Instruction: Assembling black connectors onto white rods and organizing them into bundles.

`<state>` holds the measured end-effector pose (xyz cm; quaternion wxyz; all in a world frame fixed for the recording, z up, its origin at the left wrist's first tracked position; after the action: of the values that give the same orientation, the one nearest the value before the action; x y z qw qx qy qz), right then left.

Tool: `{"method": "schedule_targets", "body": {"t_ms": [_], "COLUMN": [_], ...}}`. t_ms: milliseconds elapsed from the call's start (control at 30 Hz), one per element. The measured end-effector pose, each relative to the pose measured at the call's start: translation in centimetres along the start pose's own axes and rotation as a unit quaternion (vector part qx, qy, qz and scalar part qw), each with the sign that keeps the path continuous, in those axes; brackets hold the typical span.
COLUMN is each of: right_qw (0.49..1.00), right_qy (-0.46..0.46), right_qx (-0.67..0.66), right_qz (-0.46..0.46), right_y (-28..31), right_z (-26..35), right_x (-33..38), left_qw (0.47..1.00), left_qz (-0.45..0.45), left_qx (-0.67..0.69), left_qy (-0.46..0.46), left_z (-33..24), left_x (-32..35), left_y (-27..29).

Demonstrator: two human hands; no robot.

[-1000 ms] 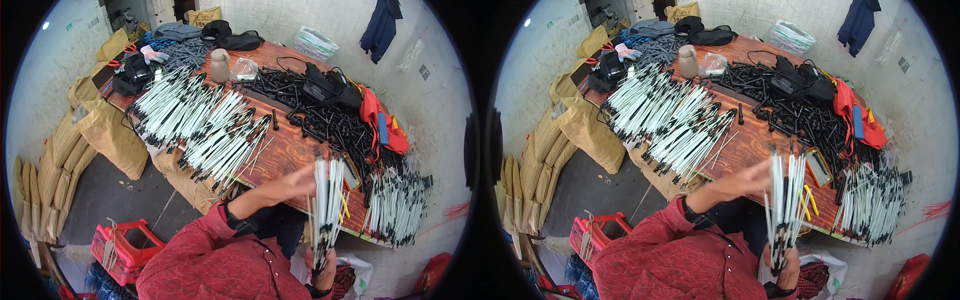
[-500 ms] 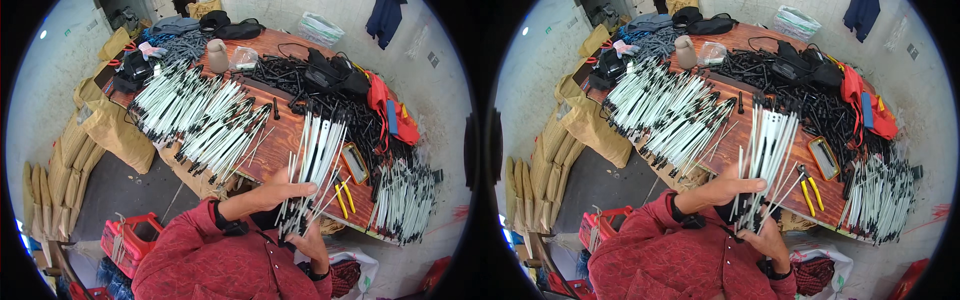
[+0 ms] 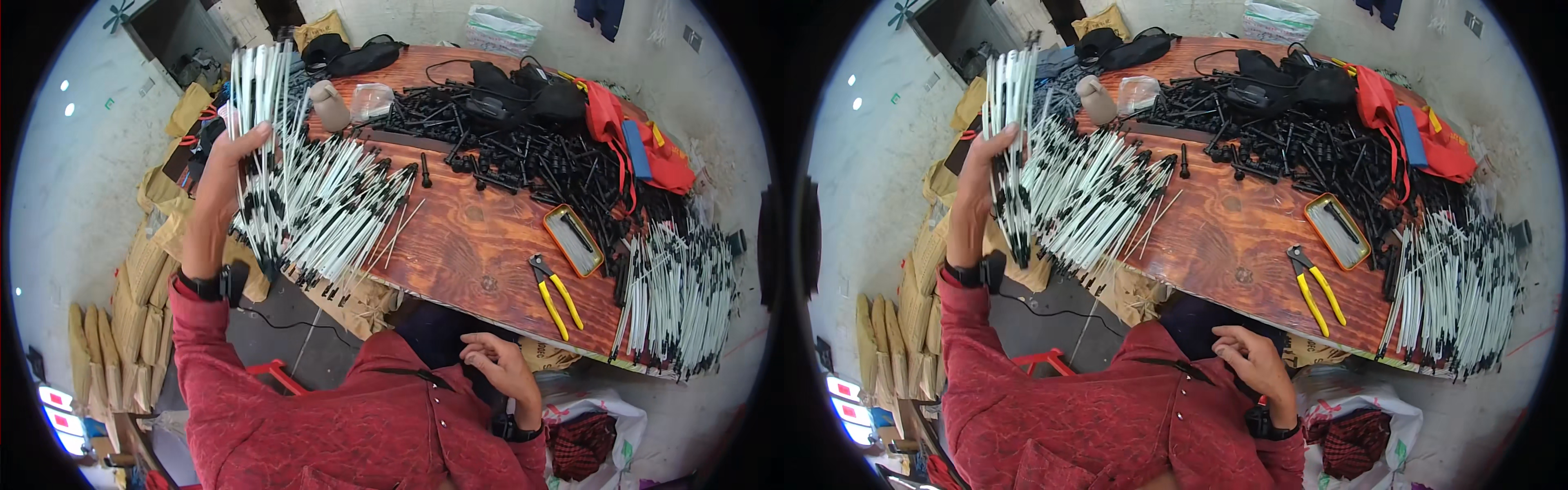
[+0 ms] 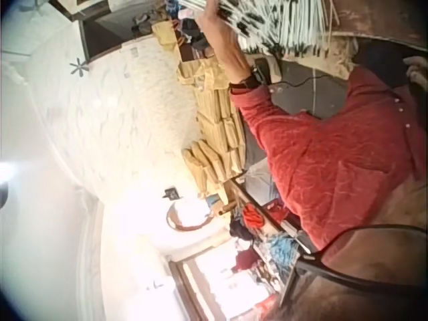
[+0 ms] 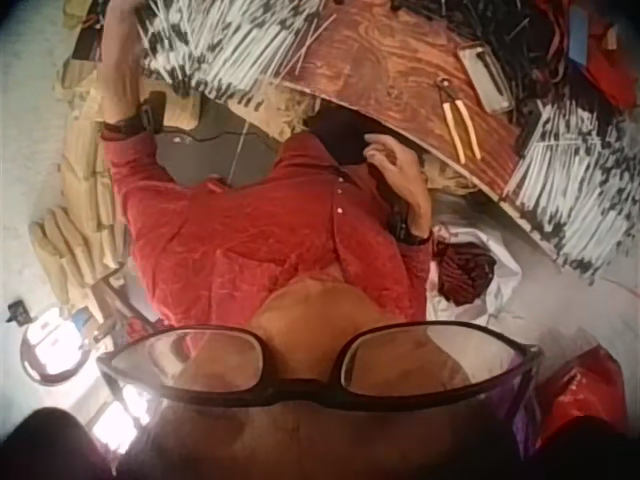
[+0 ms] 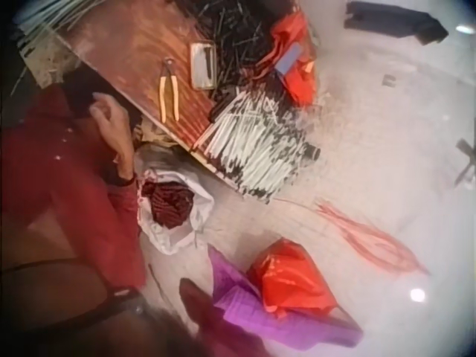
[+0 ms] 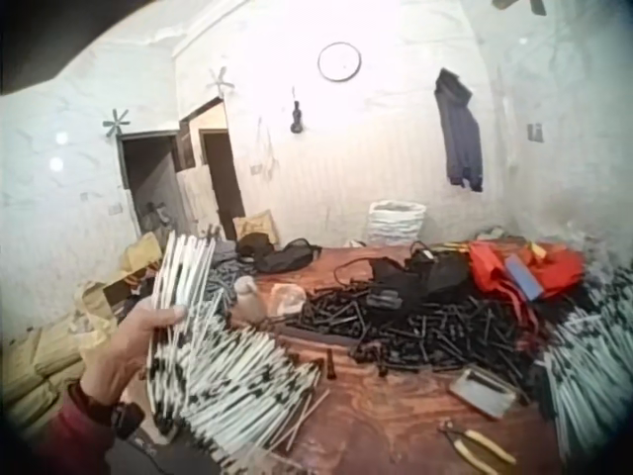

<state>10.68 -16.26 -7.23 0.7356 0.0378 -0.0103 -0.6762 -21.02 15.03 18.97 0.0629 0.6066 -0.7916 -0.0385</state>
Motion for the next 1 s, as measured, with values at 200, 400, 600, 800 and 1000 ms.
{"method": "schedule_targets", "body": {"t_ms": [200,400,600,800,1000], "right_qw": [1.000,0.998,0.995,0.987,0.983], "right_qy": [-0.024,-0.058,-0.064,-0.066,-0.063], "right_qx": [-0.005,0.002,0.068,0.148,0.173], "right_qz": [-0.016,-0.035,-0.030,0.022,0.023], "right_y": [0.5,0.8,0.5,0.4,0.2], "right_z": [-2.0,-3.1,-4.4,-3.4,-4.7], "right_x": [0.0,0.7,1.1,-0.1,0.6], "left_qw": [0.975,0.889,0.838,0.868,0.850], "left_qz": [0.035,-0.033,-0.036,0.012,0.033], "left_qx": [-0.216,-0.457,-0.530,-0.495,-0.524], "left_qy": [0.034,0.010,0.127,0.041,0.025], "left_z": [3.2,9.8,14.8,15.7,17.5], "left_x": [-5.7,-11.0,-12.7,-12.4,-13.0], "left_y": [-0.4,1.0,1.7,1.3,1.3]}}
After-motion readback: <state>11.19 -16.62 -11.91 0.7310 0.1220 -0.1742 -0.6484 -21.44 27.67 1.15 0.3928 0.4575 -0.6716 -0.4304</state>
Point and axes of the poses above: each hand's wrist, its own x-axis away from the middle knuckle, its own y-axis out of the back of the hand, z = x × y, the point moved 7 cm from there along -x, towards the middle knuckle, and after that the axes turned 11 degrees about y, right-handed, at the moved point
